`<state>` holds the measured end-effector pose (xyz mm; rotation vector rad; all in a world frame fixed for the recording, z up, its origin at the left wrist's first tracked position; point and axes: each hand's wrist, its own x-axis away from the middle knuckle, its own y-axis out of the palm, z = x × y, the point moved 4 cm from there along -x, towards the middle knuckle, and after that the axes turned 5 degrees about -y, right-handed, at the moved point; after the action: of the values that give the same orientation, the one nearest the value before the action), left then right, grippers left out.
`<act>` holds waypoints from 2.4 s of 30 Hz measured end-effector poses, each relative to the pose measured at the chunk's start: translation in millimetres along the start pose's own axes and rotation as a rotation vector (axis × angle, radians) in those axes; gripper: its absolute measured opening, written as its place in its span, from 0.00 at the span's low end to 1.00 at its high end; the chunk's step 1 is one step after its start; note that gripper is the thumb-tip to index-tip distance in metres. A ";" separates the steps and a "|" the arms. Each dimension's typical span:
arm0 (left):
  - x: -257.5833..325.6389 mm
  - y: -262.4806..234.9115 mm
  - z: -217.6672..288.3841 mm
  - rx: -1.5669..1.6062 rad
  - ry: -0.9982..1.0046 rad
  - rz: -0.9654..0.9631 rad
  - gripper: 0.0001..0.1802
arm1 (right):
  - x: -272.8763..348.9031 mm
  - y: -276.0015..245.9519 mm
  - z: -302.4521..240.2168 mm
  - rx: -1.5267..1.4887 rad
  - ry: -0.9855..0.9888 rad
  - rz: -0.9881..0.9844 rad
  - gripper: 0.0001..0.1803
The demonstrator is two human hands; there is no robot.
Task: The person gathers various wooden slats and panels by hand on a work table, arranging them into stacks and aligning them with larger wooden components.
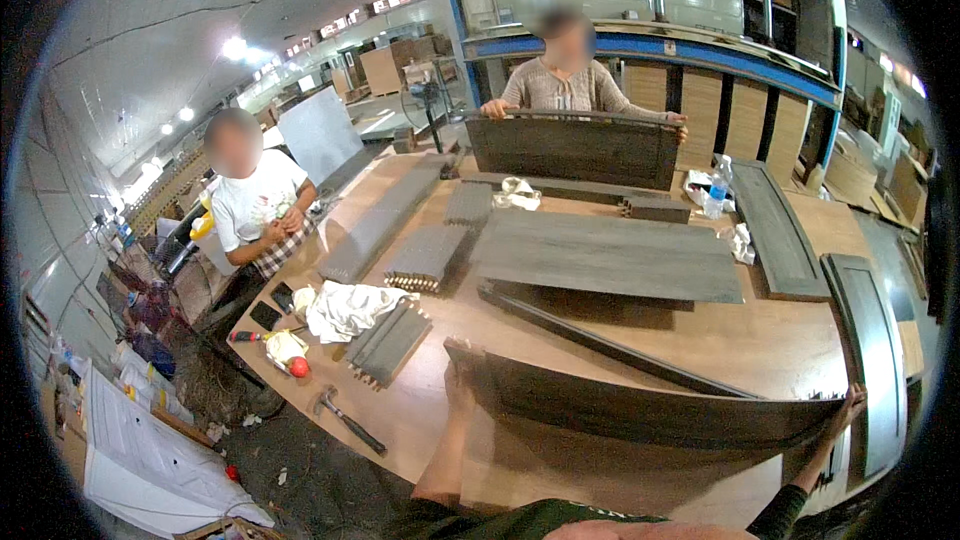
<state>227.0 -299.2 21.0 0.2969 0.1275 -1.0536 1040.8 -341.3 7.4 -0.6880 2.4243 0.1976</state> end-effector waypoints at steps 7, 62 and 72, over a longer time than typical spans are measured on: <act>-17.1 9.5 44.2 -0.062 0.037 -0.181 0.14 | 2.3 -17.4 22.2 -0.021 -0.003 0.029 0.36; 17.1 -20.0 130.1 0.133 0.006 0.051 0.20 | -17.2 -21.9 -124.3 -0.174 -0.083 0.163 0.25; -18.8 -107.4 -41.1 -0.156 0.053 0.012 0.33 | 37.3 41.9 -116.9 -0.202 0.015 0.152 0.17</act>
<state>125.9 -320.4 -32.8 0.1844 0.2538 -1.0177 933.6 -355.7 78.7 -0.5931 2.4940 0.5062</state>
